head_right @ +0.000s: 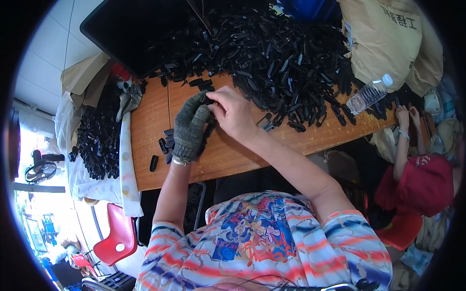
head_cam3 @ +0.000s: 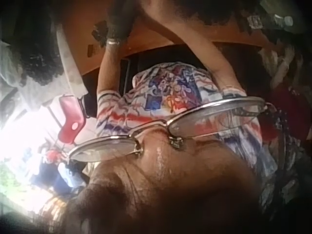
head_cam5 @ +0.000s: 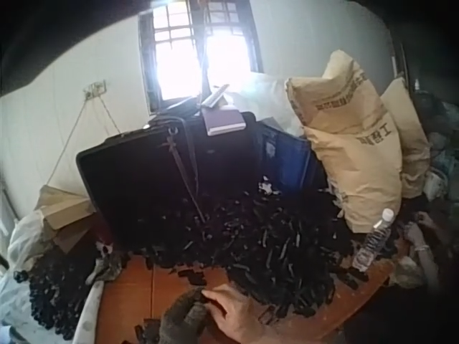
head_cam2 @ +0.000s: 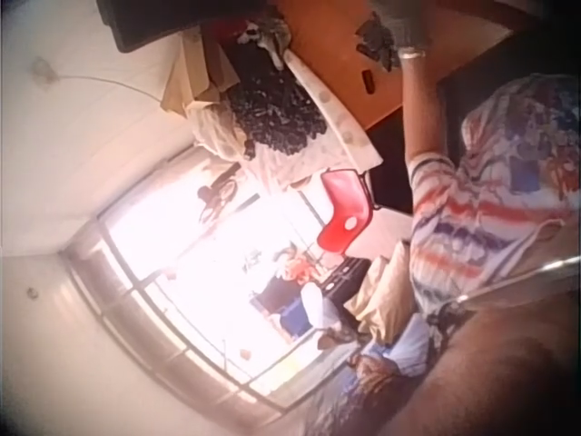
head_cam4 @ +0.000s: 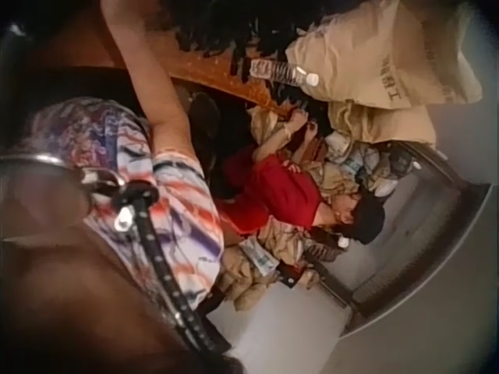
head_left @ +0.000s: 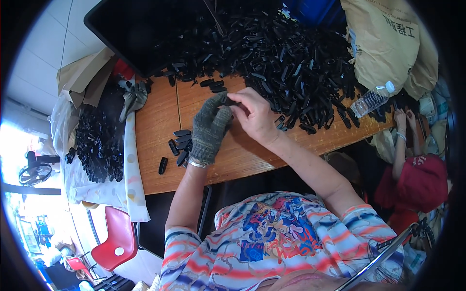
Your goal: The person sorts and inspects small black plastic components by hand on a wooden workbench.
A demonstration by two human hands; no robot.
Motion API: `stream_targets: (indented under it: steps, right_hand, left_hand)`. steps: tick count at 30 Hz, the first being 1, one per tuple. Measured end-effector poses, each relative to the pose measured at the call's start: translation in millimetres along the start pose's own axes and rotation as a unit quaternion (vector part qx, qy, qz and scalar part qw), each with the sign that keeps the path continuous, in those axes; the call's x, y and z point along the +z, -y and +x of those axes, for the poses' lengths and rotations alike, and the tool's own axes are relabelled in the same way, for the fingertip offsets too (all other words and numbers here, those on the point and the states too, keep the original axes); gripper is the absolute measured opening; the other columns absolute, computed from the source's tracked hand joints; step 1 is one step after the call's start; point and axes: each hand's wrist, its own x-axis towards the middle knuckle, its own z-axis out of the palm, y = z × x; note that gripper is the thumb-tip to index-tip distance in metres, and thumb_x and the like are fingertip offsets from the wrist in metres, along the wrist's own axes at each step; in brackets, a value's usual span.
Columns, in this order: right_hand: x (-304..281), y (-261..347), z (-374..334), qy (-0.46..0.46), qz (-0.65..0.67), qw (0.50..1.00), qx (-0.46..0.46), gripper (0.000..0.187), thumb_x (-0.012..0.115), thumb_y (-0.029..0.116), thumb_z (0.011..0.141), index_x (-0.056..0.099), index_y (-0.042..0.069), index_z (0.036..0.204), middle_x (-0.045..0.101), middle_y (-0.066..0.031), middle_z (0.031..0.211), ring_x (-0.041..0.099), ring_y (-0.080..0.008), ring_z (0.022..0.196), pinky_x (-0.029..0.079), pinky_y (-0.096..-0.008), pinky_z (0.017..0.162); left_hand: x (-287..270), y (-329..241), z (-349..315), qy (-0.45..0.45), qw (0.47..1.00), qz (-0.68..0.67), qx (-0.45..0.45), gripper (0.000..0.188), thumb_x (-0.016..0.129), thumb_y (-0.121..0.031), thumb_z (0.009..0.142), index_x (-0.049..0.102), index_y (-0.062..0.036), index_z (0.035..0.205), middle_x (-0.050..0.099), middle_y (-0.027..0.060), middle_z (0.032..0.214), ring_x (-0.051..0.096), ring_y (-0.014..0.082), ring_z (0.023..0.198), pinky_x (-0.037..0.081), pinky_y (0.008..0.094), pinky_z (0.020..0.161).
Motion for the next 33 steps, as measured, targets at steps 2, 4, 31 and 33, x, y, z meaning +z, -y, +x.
stream_targets:
  steps: [2, 4, 31, 33]
  right_hand:
    - [7, 5, -10, 0.008, -0.007, 1.0, 0.016, 0.029, 0.072, -0.006, 0.077, 0.064, -0.001, 0.104, 0.063, -0.0126, 0.095, 0.065, -0.0278, 0.077, 0.052, -0.0334, 0.064]
    - [12, 11, -18, 0.01, -0.017, 1.0, 0.02, 0.037, 0.074, -0.001, 0.078, 0.06, 0.0, 0.112, 0.062, -0.0134, 0.094, 0.064, -0.0283, 0.075, 0.052, -0.0337, 0.064]
    - [-82, -1, -50, 0.418, -0.321, 0.849, -0.044, 0.033, 0.061, 0.005, 0.08, 0.067, 0.008, 0.112, 0.057, -0.0124, 0.113, 0.055, -0.0303, 0.108, 0.047, -0.0412, 0.091]
    - [-74, -3, -48, 0.468, -0.35, 0.81, -0.051, 0.035, 0.064, 0.009, 0.081, 0.067, 0.009, 0.116, 0.056, -0.0118, 0.117, 0.052, -0.0301, 0.113, 0.046, -0.0414, 0.095]
  left_hand:
    - [2, 8, -4, -0.029, 0.998, 0.054, 0.01, 0.027, 0.061, -0.017, 0.097, 0.063, -0.0056, 0.121, 0.068, 0.0008, 0.096, 0.059, 0.0074, 0.076, 0.049, 0.0229, 0.061]
    - [3, 7, -10, -0.037, 0.999, -0.003, -0.012, 0.026, 0.06, -0.019, 0.097, 0.063, -0.0052, 0.12, 0.068, 0.0006, 0.096, 0.059, 0.0073, 0.074, 0.049, 0.0226, 0.06]
    - [-53, -24, -13, -0.017, 0.823, 0.568, 0.012, 0.027, 0.066, -0.031, 0.086, 0.074, -0.0107, 0.102, 0.069, 0.012, 0.1, 0.061, 0.0327, 0.101, 0.047, 0.0439, 0.091]
    - [-31, -28, 1, -0.005, 0.834, 0.547, 0.069, 0.03, 0.068, -0.032, 0.085, 0.074, -0.012, 0.106, 0.068, 0.0142, 0.108, 0.059, 0.0323, 0.107, 0.048, 0.0455, 0.09]
